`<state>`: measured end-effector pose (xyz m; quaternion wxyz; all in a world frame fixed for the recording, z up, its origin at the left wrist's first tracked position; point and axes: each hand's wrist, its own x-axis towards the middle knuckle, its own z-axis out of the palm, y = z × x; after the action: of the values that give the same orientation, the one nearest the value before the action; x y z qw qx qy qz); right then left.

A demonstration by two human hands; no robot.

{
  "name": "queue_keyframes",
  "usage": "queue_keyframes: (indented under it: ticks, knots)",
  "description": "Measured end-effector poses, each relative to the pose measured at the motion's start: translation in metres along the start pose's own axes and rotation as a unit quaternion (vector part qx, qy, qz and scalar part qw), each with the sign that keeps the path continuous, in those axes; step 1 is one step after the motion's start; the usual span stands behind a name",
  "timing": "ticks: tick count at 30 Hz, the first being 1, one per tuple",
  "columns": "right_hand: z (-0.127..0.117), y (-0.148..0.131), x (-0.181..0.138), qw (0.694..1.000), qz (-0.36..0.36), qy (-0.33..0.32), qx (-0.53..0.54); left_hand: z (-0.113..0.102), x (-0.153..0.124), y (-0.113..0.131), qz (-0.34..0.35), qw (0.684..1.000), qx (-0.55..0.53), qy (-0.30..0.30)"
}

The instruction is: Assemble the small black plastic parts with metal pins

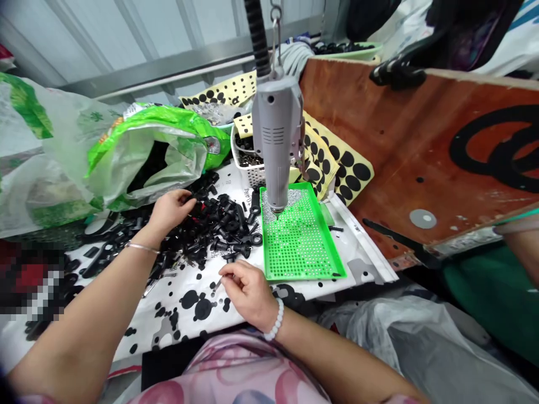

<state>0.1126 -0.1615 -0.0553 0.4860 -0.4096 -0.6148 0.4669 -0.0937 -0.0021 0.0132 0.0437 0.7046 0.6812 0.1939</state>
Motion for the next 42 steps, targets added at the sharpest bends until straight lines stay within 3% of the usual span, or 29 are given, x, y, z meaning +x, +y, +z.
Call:
queue_keyframes:
  ticks: [1, 2, 4, 5, 6, 8, 10, 13, 19, 24, 30, 35, 38, 42]
  knots:
    - [0.0, -0.002, 0.001, 0.999, 0.038, -0.005, 0.037, -0.006, -0.01, 0.002, -0.018, 0.998, -0.065, 0.008]
    - [-0.001, -0.004, 0.003, 0.994, 0.077, -0.01, 0.074, -0.011, -0.023, 0.003, -0.06, 0.975, -0.212, 0.015]
    - [-0.003, -0.011, 0.007, 0.982, 0.136, -0.016, 0.129, -0.02, -0.055, 0.006, -0.119, 0.859, -0.496, -0.045]
    - [-0.004, -0.015, 0.009, 0.978, 0.147, -0.015, 0.144, -0.023, -0.072, 0.007, -0.136, 0.796, -0.585, -0.077]
    - [-0.006, -0.018, 0.011, 0.977, 0.147, -0.009, 0.152, -0.024, -0.089, 0.008, -0.151, 0.743, -0.644, -0.1]
    - [-0.007, -0.025, 0.015, 0.979, 0.127, 0.004, 0.158, -0.023, -0.119, 0.009, -0.178, 0.67, -0.71, -0.123]
    - [-0.005, -0.031, 0.017, 0.984, 0.098, 0.012, 0.151, -0.019, -0.142, 0.009, -0.197, 0.632, -0.739, -0.127]
    - [0.004, -0.039, 0.015, 0.99, 0.062, 0.015, 0.127, -0.013, -0.164, 0.007, -0.204, 0.608, -0.757, -0.126]
    - [0.021, -0.041, 0.005, 0.997, -0.015, -0.012, 0.076, -0.013, -0.184, 0.003, -0.186, 0.586, -0.778, -0.132]
    - [0.024, -0.042, 0.004, 0.997, -0.033, -0.028, 0.07, -0.014, -0.191, 0.002, -0.16, 0.604, -0.773, -0.112]
    - [0.019, -0.048, 0.004, 0.997, -0.038, -0.067, 0.028, -0.011, -0.195, 0.004, -0.128, 0.649, -0.746, -0.082]
    - [0.019, -0.052, 0.004, 0.993, -0.06, -0.102, -0.027, -0.012, -0.2, 0.004, -0.082, 0.725, -0.681, -0.064]
    - [0.024, -0.051, 0.006, 0.993, -0.022, -0.117, -0.01, -0.012, -0.203, 0.007, -0.057, 0.747, -0.659, -0.067]
    - [0.03, -0.048, 0.012, 0.981, 0.12, -0.119, 0.091, -0.009, -0.206, 0.008, -0.031, 0.769, -0.638, -0.032]
